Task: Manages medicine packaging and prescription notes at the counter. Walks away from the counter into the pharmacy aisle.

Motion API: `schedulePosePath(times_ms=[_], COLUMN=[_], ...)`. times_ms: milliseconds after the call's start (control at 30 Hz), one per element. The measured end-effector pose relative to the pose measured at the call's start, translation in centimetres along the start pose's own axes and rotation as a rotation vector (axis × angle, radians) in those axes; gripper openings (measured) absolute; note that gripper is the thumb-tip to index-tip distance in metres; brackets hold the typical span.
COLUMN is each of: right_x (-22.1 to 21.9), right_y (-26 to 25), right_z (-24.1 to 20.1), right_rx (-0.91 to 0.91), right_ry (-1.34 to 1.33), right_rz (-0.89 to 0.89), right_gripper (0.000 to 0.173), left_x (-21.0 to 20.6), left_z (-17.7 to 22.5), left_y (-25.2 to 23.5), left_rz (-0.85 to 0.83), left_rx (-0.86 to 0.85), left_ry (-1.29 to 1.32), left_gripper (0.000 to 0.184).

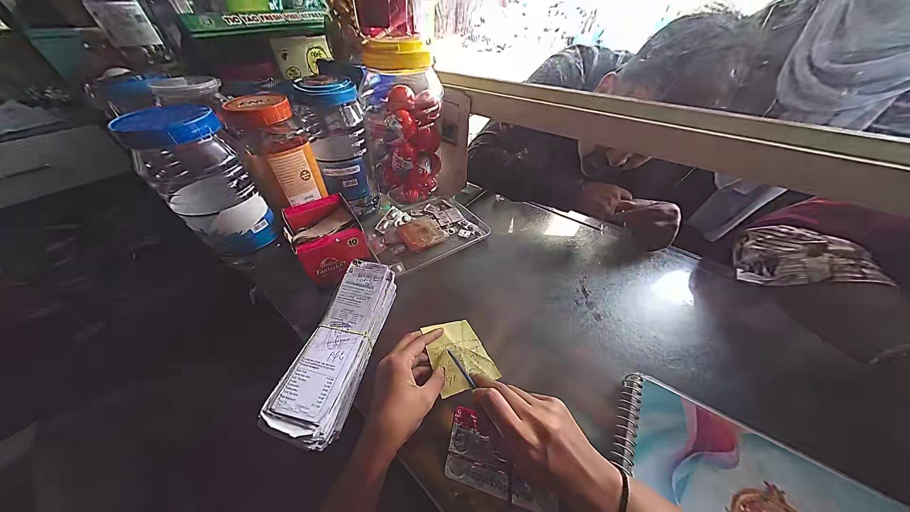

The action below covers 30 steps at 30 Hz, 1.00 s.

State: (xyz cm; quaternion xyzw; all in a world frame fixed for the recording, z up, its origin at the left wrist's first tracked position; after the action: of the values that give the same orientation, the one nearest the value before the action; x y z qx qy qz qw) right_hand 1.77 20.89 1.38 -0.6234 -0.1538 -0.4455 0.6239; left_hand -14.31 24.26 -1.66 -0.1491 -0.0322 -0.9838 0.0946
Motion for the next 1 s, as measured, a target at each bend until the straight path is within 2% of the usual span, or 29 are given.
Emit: schedulePosePath(times_ms=[1000], right_x=[-0.03], right_y=[0.10], right_z=[-0.09], right_rx=[0.010], right_ry=[-0.038], right_rz=[-0.032], right_gripper=[0.014], left_x=[0.08], left_z=[-0.39], left_y=[0.06], left_rz=[0.026], left_rx=[-0.014], left_ry=[0.014], left_gripper=[0.046])
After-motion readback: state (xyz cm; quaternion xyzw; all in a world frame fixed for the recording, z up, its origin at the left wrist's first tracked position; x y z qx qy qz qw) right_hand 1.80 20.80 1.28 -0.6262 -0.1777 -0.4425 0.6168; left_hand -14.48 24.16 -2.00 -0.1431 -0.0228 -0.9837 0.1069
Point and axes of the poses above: each hand's wrist, its own y-axis away from the middle knuckle, its own x-axis out of the back of the hand, z = x × y, the point moved 7 cm from there along -y, towards the middle knuckle, and after that the axes turned 14 degrees about x, right-handed, at the moved point
